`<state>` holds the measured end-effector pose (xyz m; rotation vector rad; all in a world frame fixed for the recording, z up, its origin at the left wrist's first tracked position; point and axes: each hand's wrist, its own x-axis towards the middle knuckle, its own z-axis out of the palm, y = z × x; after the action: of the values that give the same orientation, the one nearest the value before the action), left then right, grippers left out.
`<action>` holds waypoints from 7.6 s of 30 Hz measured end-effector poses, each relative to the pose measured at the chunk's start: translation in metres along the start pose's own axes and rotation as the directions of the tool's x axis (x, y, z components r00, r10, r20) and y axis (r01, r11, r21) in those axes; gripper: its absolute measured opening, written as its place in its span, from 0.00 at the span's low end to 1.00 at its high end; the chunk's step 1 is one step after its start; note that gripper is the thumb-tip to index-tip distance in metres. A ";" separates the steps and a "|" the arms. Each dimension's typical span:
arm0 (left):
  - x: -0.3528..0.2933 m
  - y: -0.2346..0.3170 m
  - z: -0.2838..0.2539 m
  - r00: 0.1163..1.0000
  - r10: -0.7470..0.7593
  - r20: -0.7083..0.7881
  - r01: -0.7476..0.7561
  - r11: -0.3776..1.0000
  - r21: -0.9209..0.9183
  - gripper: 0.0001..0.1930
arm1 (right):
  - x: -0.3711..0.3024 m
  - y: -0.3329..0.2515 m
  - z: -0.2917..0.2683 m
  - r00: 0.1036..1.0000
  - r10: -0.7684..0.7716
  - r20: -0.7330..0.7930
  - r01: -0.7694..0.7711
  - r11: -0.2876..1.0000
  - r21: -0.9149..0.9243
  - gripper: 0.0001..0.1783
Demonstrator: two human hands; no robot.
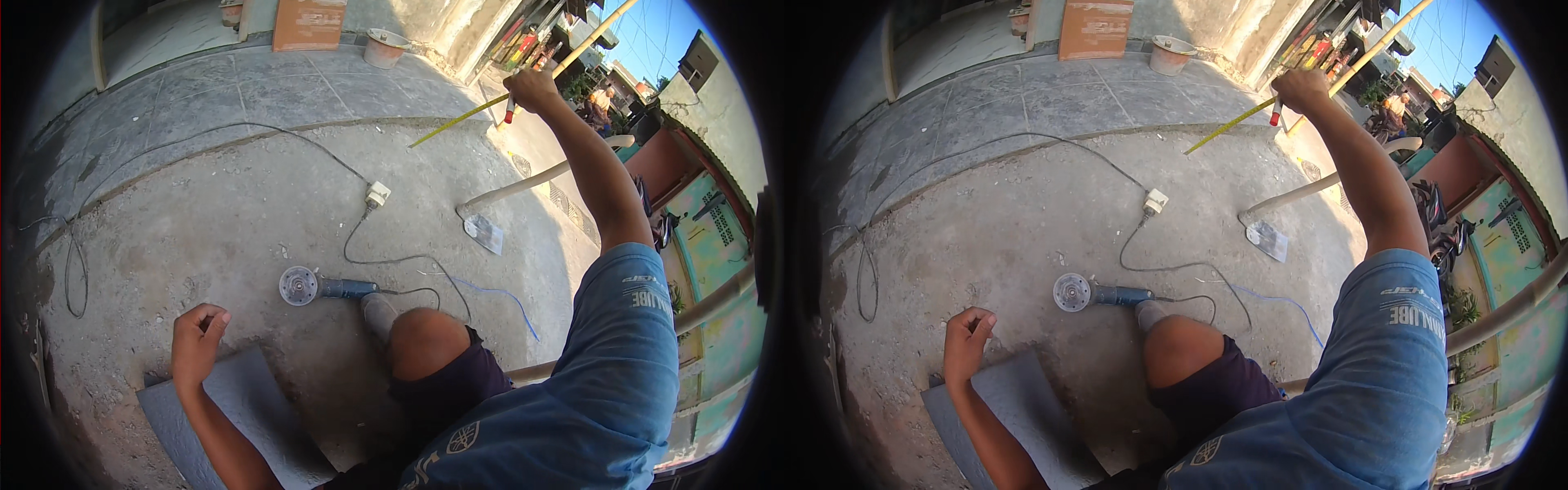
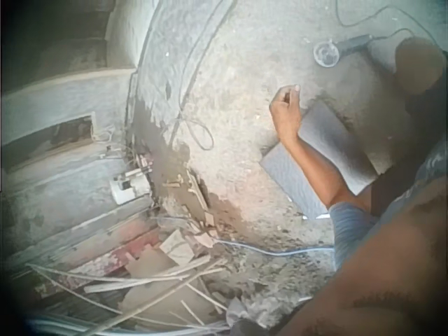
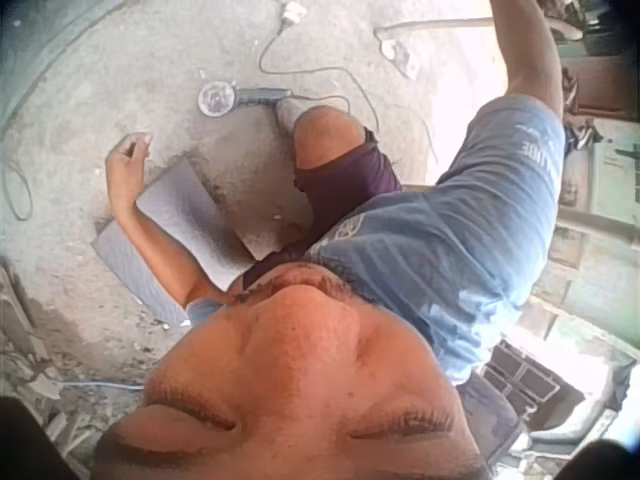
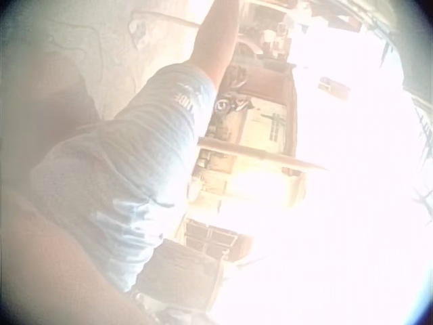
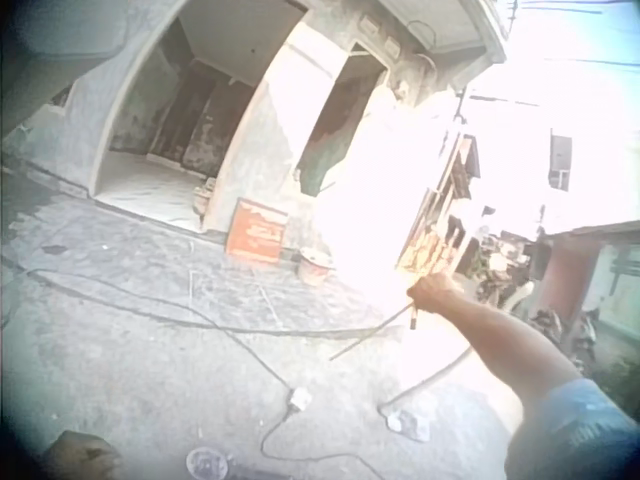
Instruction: The person measures a gray tile with a tape measure and marks it with a red marker. They then use a metal straight edge to draw a straight line on the tile.
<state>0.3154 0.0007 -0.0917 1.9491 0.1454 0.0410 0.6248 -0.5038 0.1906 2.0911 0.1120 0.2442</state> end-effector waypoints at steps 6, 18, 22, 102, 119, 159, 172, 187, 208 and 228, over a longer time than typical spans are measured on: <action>-0.001 -0.035 -0.003 0.987 -0.143 0.069 0.154 0.971 -0.182 0.08 | 0.082 -0.030 0.052 0.994 -0.058 0.092 0.032 0.965 0.261 0.10; 0.059 0.284 0.007 0.933 -0.282 0.225 0.295 0.955 -0.025 0.09 | -0.043 0.022 -0.007 0.674 -0.598 0.434 -0.738 -0.527 0.421 0.12; 0.131 0.466 0.111 0.955 -0.182 0.236 0.196 0.980 -0.038 0.12 | -0.070 0.093 -0.082 0.734 -0.552 0.396 -0.663 -0.708 0.241 0.10; 1.023 0.669 1.191 0.488 -0.782 0.387 -0.812 -0.244 0.530 0.18 | 0.526 -0.103 0.938 -0.010 0.055 0.998 -0.066 -0.996 0.054 0.21; 0.990 0.669 1.206 0.568 -0.769 0.293 -0.755 -0.346 0.556 0.19 | 0.542 -0.092 0.939 -0.048 -0.154 0.987 0.072 -0.986 -0.150 0.31; 0.990 0.666 1.219 0.577 -0.788 0.216 -0.708 -0.350 0.614 0.19 | 0.542 -0.091 0.943 -0.147 -0.132 0.980 0.093 -0.989 -0.119 0.32; 0.991 0.666 1.219 0.574 -0.792 0.210 -0.709 -0.352 0.611 0.18 | 0.543 -0.092 0.944 -0.128 -0.168 0.978 0.091 -0.983 -0.157 0.33; 0.991 0.666 1.220 0.568 -0.795 0.214 -0.707 -0.339 0.620 0.18 | 0.543 -0.092 0.945 -0.120 -0.178 0.977 0.081 -0.982 -0.169 0.33; 0.989 0.666 1.223 0.586 -0.788 0.188 -0.693 -0.369 0.619 0.17 | 0.541 -0.095 0.950 -0.121 -0.192 0.974 0.087 -0.979 -0.183 0.36; 0.995 0.665 1.221 0.546 -0.775 0.318 -0.772 -0.317 0.551 0.18 | 0.535 -0.092 0.955 -0.109 -0.144 0.984 0.025 -0.990 -0.142 0.35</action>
<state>1.4758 -1.2482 0.0275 3.3921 -1.0487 -2.0111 1.3581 -1.1661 -0.2898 -0.7168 1.3472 -0.6572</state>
